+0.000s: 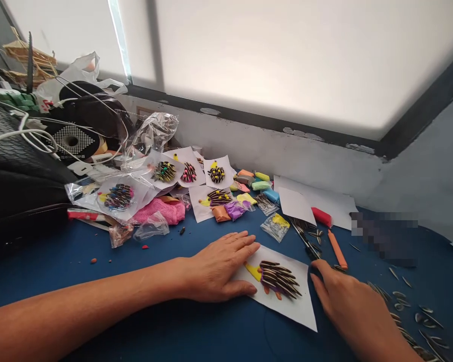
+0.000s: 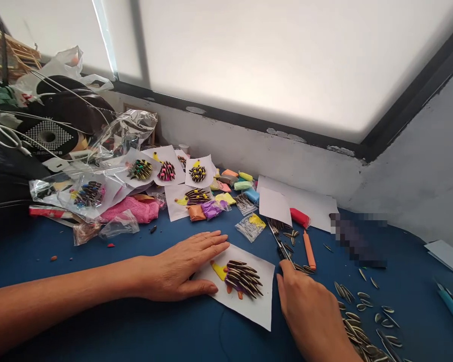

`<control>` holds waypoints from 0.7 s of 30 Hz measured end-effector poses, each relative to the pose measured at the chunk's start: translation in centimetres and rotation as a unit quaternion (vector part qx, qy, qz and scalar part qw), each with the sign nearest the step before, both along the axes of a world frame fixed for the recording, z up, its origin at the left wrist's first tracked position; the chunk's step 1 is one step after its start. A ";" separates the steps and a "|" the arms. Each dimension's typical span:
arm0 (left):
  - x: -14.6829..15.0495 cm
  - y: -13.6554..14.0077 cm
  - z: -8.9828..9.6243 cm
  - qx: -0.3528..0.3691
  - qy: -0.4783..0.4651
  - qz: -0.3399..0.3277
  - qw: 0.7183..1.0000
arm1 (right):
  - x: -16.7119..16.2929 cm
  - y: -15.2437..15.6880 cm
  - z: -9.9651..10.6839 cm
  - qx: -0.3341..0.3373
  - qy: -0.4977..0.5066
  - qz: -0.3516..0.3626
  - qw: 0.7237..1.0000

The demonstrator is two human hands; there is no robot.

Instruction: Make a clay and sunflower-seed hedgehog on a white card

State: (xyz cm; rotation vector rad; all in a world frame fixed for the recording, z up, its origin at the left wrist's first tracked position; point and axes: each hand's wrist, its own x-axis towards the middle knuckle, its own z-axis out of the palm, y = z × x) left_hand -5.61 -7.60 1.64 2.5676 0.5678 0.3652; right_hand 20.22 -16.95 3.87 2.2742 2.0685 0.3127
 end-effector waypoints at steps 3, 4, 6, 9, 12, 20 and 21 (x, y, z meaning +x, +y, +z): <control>0.0 -0.1 -0.1 0.008 -0.001 -0.002 1.000 | 0.3 -0.3 -0.5 0.010 -0.008 0.015 1.000; 0.0 -0.1 -0.2 0.009 0.000 -0.001 1.000 | 0.5 -0.4 -0.7 0.014 -0.011 0.022 1.000; 0.0 -0.2 -0.2 0.011 0.003 0.002 1.000 | 1.0 -0.6 -1.1 0.019 -0.015 0.035 0.999; 0.0 -0.2 -0.2 0.013 0.005 0.005 1.000 | 1.6 -0.8 -1.4 0.025 -0.018 0.053 0.998; 0.0 -0.2 0.0 0.013 0.005 0.004 1.000 | 1.8 -0.7 -1.3 0.012 -0.016 0.043 0.999; 0.1 0.1 0.5 0.003 0.009 -0.005 1.000 | 1.1 -0.3 -0.1 -0.050 -0.002 -0.008 0.999; 0.1 0.1 0.5 0.002 0.012 -0.005 1.000 | 1.1 -0.3 -0.1 -0.052 -0.003 -0.011 0.999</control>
